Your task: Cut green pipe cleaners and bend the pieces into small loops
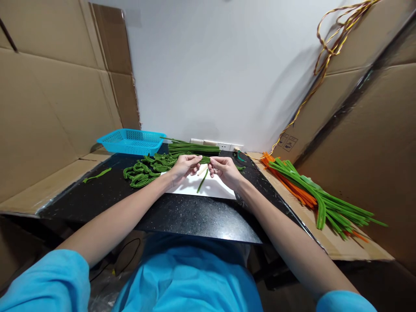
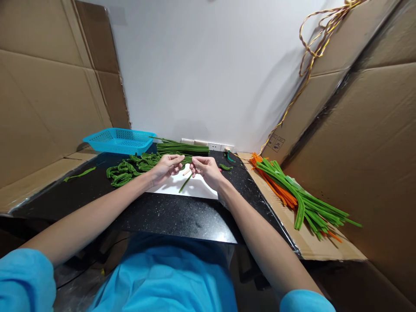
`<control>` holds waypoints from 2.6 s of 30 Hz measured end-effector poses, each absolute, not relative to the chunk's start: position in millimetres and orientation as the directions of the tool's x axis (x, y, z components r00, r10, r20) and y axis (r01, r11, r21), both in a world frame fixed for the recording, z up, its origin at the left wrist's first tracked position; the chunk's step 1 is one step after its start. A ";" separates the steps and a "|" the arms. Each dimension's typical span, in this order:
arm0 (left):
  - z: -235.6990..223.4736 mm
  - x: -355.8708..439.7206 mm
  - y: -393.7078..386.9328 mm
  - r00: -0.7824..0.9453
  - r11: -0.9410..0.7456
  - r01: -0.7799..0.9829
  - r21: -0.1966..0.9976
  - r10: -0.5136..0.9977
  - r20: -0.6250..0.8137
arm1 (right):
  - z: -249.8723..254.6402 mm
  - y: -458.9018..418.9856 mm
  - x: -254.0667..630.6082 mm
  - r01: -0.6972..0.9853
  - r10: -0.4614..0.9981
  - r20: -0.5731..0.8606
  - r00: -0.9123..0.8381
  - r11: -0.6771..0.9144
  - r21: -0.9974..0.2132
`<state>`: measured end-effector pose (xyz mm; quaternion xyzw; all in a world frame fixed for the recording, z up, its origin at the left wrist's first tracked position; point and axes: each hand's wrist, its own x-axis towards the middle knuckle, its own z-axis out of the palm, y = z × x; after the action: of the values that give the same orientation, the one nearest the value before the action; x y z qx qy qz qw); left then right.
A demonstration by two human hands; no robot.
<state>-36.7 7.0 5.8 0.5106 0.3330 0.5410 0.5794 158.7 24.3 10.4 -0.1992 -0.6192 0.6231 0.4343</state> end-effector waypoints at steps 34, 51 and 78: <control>5.2 -37.6 -4.7 0.376 -0.060 -0.220 0.974 0.916 0.142 | 25.7 14.5 169.5 -0.113 0.767 0.385 -0.513 0.384 -0.916; 1.2 -35.4 -2.0 0.345 -0.368 0.099 0.924 0.884 0.315 | 13.9 25.3 170.4 -0.018 0.738 0.427 -0.523 0.492 -0.871; -3.8 -32.1 -1.4 0.412 -0.357 0.129 0.925 0.868 0.277 | 13.6 16.2 157.5 0.121 0.835 0.444 -0.325 0.502 -0.856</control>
<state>-32.1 -1.4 -3.8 0.7120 0.3503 0.4139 0.4461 157.5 16.2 13.6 -0.3307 -0.7231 0.3735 0.4779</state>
